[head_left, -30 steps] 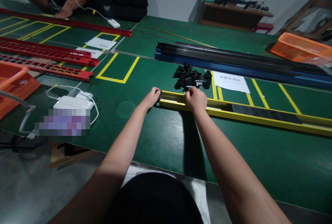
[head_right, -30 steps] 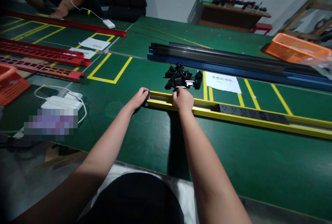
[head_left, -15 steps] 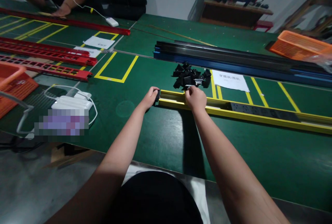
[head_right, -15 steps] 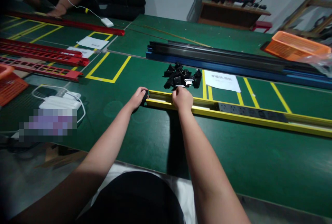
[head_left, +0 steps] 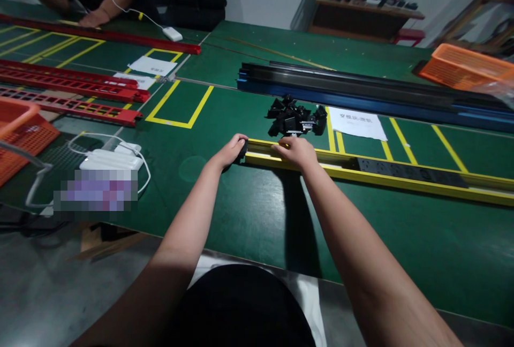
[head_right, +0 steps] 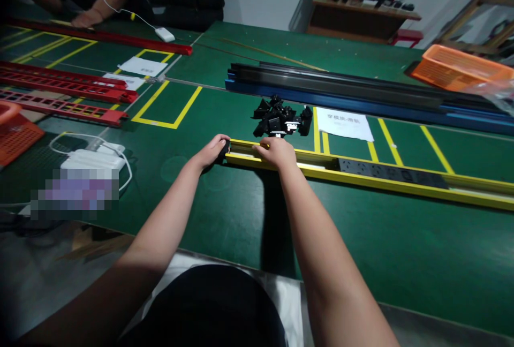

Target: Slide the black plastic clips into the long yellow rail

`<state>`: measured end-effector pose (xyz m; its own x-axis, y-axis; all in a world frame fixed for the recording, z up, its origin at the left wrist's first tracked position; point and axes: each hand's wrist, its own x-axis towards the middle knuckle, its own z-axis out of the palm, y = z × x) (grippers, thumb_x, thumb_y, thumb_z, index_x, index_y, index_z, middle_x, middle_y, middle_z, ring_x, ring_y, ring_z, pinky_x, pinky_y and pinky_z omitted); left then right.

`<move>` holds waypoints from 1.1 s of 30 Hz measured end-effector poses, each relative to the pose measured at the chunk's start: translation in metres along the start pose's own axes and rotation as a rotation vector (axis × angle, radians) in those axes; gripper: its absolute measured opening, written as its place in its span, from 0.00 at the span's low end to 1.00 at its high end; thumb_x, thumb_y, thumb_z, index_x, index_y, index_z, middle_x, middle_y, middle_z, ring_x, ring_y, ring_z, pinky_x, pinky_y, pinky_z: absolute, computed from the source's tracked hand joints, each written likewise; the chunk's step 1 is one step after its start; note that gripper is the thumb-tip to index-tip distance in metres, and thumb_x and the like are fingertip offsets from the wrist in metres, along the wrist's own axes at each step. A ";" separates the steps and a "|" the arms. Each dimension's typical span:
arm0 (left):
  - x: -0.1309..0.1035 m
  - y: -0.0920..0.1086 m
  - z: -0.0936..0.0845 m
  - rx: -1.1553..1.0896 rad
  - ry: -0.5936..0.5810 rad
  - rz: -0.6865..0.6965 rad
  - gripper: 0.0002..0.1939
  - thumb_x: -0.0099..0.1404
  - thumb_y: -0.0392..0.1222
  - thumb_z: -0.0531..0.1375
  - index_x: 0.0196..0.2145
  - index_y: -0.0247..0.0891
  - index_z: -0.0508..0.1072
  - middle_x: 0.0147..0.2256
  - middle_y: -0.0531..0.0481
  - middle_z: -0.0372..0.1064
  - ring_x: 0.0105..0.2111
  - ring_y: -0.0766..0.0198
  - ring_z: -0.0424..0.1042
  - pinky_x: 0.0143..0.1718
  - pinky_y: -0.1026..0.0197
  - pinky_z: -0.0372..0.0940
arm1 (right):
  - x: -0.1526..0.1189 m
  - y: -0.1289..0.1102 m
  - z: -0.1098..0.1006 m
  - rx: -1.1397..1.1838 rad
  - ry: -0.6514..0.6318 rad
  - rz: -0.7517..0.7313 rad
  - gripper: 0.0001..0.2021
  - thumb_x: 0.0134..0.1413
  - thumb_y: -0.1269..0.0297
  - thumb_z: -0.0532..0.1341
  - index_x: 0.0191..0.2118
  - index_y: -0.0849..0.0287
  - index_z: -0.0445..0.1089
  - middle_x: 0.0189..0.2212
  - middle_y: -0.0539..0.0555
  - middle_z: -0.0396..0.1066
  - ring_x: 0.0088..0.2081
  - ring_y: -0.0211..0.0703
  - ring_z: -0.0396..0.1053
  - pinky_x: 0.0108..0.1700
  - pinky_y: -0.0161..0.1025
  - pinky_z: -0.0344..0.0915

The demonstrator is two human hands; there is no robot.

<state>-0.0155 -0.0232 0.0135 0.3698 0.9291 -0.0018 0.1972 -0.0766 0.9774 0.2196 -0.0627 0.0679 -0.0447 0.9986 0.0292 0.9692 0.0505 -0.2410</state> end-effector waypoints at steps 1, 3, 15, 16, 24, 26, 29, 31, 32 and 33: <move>0.000 0.000 0.000 0.002 0.000 -0.001 0.16 0.64 0.48 0.48 0.45 0.38 0.64 0.35 0.50 0.65 0.36 0.66 0.64 0.42 0.60 0.61 | 0.001 0.000 0.000 -0.012 -0.018 0.005 0.22 0.54 0.43 0.49 0.38 0.50 0.74 0.34 0.53 0.73 0.35 0.45 0.67 0.32 0.36 0.56; 0.001 0.001 -0.001 0.013 -0.002 -0.004 0.17 0.64 0.48 0.48 0.46 0.38 0.64 0.37 0.49 0.65 0.39 0.64 0.65 0.45 0.58 0.61 | 0.003 0.000 0.000 -0.037 -0.017 0.030 0.23 0.55 0.43 0.47 0.38 0.50 0.74 0.33 0.54 0.73 0.34 0.45 0.67 0.32 0.36 0.56; 0.003 -0.003 0.015 0.015 0.243 -0.020 0.37 0.63 0.61 0.43 0.64 0.43 0.38 0.60 0.42 0.52 0.63 0.55 0.48 0.63 0.48 0.40 | 0.000 -0.005 -0.002 -0.059 -0.026 0.053 0.27 0.56 0.41 0.44 0.39 0.51 0.74 0.34 0.56 0.73 0.35 0.46 0.68 0.33 0.37 0.57; 0.003 -0.003 0.016 -0.016 0.274 -0.023 0.37 0.63 0.63 0.40 0.64 0.45 0.36 0.61 0.43 0.50 0.63 0.56 0.46 0.63 0.49 0.39 | 0.000 -0.005 -0.002 -0.062 -0.026 0.057 0.27 0.55 0.41 0.45 0.39 0.51 0.74 0.35 0.56 0.73 0.36 0.47 0.68 0.33 0.37 0.58; 0.008 0.005 0.028 -0.099 0.113 0.076 0.36 0.61 0.66 0.32 0.63 0.55 0.34 0.66 0.57 0.26 0.65 0.62 0.24 0.64 0.50 0.28 | -0.001 -0.008 -0.002 -0.086 -0.027 0.059 0.25 0.55 0.42 0.47 0.39 0.52 0.73 0.35 0.55 0.73 0.36 0.46 0.68 0.34 0.36 0.58; 0.008 0.009 0.032 -0.055 0.052 0.079 0.36 0.61 0.66 0.36 0.63 0.54 0.35 0.66 0.55 0.26 0.65 0.60 0.22 0.64 0.47 0.28 | -0.001 -0.009 -0.002 -0.086 -0.021 0.057 0.24 0.55 0.42 0.46 0.38 0.52 0.73 0.35 0.55 0.73 0.36 0.46 0.68 0.34 0.36 0.58; 0.006 0.013 0.030 -0.031 -0.038 0.127 0.41 0.59 0.65 0.47 0.63 0.49 0.38 0.66 0.46 0.31 0.66 0.54 0.29 0.63 0.44 0.35 | -0.001 -0.008 -0.002 -0.074 -0.029 0.064 0.26 0.56 0.42 0.45 0.37 0.52 0.73 0.34 0.55 0.73 0.35 0.46 0.68 0.34 0.36 0.58; 0.002 0.013 0.021 0.002 -0.106 0.173 0.49 0.51 0.61 0.60 0.63 0.45 0.41 0.65 0.39 0.37 0.65 0.49 0.38 0.62 0.44 0.42 | -0.001 -0.006 -0.004 -0.056 -0.036 0.069 0.27 0.56 0.41 0.44 0.36 0.53 0.73 0.33 0.55 0.73 0.35 0.46 0.68 0.34 0.36 0.58; 0.000 0.012 0.017 0.035 -0.132 0.184 0.52 0.47 0.57 0.64 0.63 0.44 0.43 0.64 0.37 0.42 0.64 0.48 0.43 0.61 0.44 0.44 | -0.001 -0.005 -0.005 -0.044 -0.043 0.075 0.27 0.55 0.40 0.44 0.36 0.53 0.73 0.33 0.56 0.73 0.35 0.46 0.68 0.34 0.36 0.58; -0.003 0.011 0.013 0.076 -0.145 0.181 0.52 0.44 0.53 0.67 0.62 0.42 0.47 0.62 0.37 0.47 0.62 0.48 0.49 0.61 0.45 0.46 | 0.000 -0.004 -0.006 -0.031 -0.053 0.085 0.28 0.54 0.39 0.45 0.36 0.54 0.73 0.33 0.56 0.73 0.35 0.46 0.68 0.34 0.37 0.58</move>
<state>-0.0028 -0.0310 0.0218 0.5304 0.8368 0.1360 0.1819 -0.2690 0.9458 0.2175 -0.0633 0.0749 0.0264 0.9988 -0.0421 0.9770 -0.0347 -0.2105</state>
